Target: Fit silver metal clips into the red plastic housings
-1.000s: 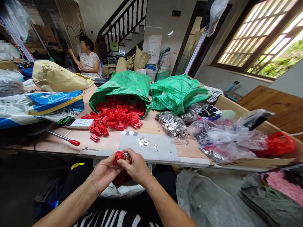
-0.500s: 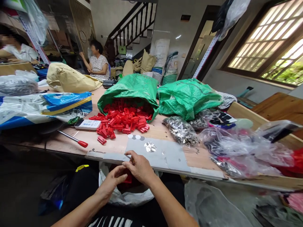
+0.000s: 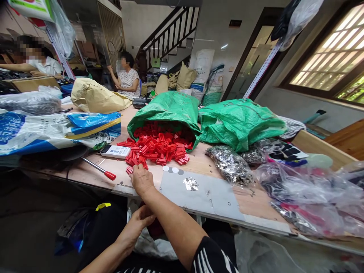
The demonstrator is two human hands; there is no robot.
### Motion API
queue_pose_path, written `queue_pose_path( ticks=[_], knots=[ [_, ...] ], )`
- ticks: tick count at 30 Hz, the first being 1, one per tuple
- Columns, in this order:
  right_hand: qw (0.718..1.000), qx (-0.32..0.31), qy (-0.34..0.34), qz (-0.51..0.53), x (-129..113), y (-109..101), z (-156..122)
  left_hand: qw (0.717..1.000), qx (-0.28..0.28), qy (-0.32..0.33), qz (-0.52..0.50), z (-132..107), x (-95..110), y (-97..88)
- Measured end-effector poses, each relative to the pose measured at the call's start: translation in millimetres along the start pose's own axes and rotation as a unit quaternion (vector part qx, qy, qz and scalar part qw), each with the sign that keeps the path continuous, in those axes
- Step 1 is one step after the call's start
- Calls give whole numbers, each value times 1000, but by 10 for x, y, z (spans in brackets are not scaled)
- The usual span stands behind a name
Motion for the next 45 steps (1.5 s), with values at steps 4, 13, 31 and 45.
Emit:
queue_pose_path(
  ticks=[4,13,31,45],
  knots=[
    [999,6,4,32,65,-18,-55,1000,25,15,4,-77,181,-17],
    [831,-127,-29,540,636,9,-1006,980,32,81,-181,-168,484,130],
    [954,135,214,158,2284,-247,-1940,989,14,-51,-141,-167,370,425],
    [959,126,203,150,2312,-254,-1836,985,-32,-81,-147,-180,366,530]
  ],
)
Point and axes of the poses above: each hand's wrist, its own z-axis towards the middle knuckle, its own y-axis out of the palm, x = y × z, the point moved 2 cm from there along z, towards the middle knuckle, and after that the axes turned 13 degrees about -x, right-handed, at the moved point
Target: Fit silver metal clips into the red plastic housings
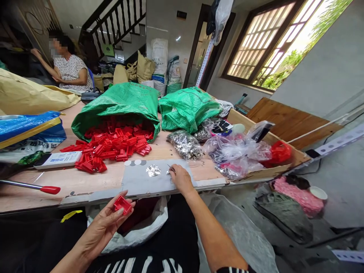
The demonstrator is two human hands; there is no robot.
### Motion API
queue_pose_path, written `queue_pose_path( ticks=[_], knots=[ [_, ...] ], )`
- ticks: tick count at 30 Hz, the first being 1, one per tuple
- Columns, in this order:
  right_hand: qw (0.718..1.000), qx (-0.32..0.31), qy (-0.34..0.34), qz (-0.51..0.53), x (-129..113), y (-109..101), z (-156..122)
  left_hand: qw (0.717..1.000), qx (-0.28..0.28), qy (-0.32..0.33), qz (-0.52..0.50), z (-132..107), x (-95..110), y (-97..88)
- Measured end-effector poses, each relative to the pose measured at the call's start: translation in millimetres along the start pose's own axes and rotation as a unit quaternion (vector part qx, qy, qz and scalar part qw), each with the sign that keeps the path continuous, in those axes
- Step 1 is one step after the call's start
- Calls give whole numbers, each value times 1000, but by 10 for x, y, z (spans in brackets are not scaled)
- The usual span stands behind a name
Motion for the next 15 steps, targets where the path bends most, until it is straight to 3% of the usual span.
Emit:
queue_pose_path(
  ticks=[3,7,11,15],
  knots=[
    [998,-4,-25,50,-66,12,-69,995,8,59,82,56,16,-41],
    [981,-27,-77,175,-326,88,-239,960,32,155,231,70,133,1],
    [961,-87,-118,233,-731,199,-453,927,77,194,311,22,237,81],
    [955,-103,-135,243,-1044,276,-584,911,73,219,342,11,262,80]
  ],
)
Point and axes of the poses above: each hand's wrist, its own z-axis towards the middle knuckle, its own y-axis out of the palm, x = y × z, the point moved 2 cm from there along z, towards the middle knuckle, and after that the axes turned 13 degrees about -x, right-handed, at the moved point
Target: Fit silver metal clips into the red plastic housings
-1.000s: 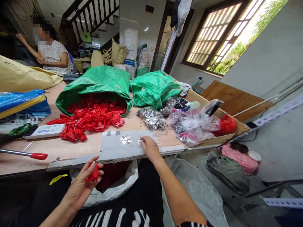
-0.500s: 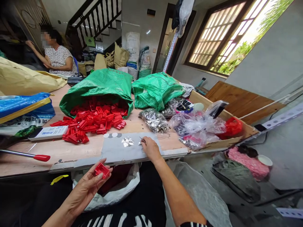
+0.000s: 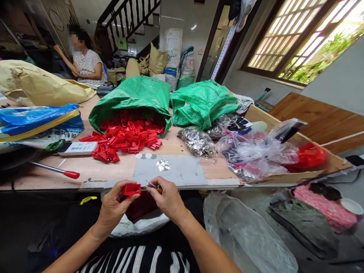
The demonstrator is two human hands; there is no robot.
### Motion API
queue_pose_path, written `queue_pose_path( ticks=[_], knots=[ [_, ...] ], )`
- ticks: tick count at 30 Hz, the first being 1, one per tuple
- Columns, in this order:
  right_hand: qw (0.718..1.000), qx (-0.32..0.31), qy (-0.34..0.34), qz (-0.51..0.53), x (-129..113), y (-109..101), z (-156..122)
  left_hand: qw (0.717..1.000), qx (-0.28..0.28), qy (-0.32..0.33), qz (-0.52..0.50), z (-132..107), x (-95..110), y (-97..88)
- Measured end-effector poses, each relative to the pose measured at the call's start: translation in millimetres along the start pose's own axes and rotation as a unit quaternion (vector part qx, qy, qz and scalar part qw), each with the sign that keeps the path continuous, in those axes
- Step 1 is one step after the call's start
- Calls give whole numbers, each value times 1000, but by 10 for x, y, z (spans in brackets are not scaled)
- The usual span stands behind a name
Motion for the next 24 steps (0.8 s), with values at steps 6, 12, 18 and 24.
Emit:
queue_pose_path(
  ticks=[6,12,18,24],
  knots=[
    [1000,14,-20,6,-130,66,52,984,-96,-68,-134,31,-22,35],
    [999,27,-43,-5,-130,77,116,893,-150,-180,-385,-8,-2,74],
    [993,18,-106,-43,-125,92,169,849,-138,-230,-454,-31,-31,81],
    [986,-41,-139,-84,-139,75,167,841,-131,-244,-466,-41,-40,112]
  ],
)
Point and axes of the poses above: each hand's wrist, its own z-axis towards the middle knuckle, its own y-axis out of the palm, x = y × z, the point moved 2 cm from there along z, towards the middle knuckle, and after that the axes turned 13 degrees about -x, right-handed, at the moved point
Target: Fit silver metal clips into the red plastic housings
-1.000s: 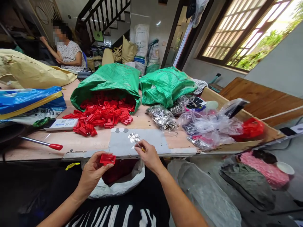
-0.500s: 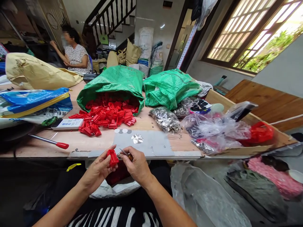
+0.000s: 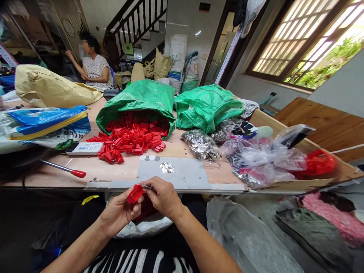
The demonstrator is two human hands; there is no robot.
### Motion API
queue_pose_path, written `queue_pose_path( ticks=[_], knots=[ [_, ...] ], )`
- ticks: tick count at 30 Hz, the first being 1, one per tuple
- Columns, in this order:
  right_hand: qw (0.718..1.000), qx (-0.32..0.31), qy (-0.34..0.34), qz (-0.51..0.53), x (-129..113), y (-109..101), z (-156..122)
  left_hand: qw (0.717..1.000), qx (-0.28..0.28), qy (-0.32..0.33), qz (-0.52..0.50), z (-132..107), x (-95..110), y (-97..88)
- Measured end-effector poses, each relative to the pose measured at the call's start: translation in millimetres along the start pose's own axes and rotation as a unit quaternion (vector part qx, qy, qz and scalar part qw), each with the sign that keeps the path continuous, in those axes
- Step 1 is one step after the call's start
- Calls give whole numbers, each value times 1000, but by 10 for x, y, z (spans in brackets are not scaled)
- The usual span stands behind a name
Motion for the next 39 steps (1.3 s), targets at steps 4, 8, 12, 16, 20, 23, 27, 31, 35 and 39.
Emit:
queue_pose_path(
  ticks=[4,8,12,16,20,23,27,31,35,39],
  knots=[
    [999,-30,-10,-26,-13,-33,-12,1000,1,-7,8,0,-22,-12],
    [998,-44,-18,-29,-11,-36,-19,1000,1,-12,13,-7,-44,-24],
    [999,-40,-13,-19,5,-8,-22,1000,-3,-14,9,0,-57,-35],
    [999,-42,-6,21,-3,-7,-32,1000,0,-19,7,13,-54,-63],
    [994,-64,15,85,10,-54,-37,1000,-13,-16,5,12,-35,-70],
    [988,-47,71,131,77,-83,-38,999,-26,-18,13,5,-27,-56],
    [975,-46,113,187,170,-41,-36,998,-41,-26,40,3,-41,-31],
    [963,-72,119,231,219,32,-44,997,-14,-39,65,5,-62,-34],
    [953,-101,114,263,231,90,-87,992,10,-66,103,-1,-77,-52],
    [954,-115,120,251,260,167,-156,988,21,-90,125,-3,-106,-59]
  ],
)
Point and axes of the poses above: each hand's wrist, its own z-axis towards the middle knuckle, its own y-axis out of the palm, x = y × z, the point moved 2 cm from there along z, towards the middle knuckle, and after that the axes turned 13 degrees about -x, right-handed, at the moved point
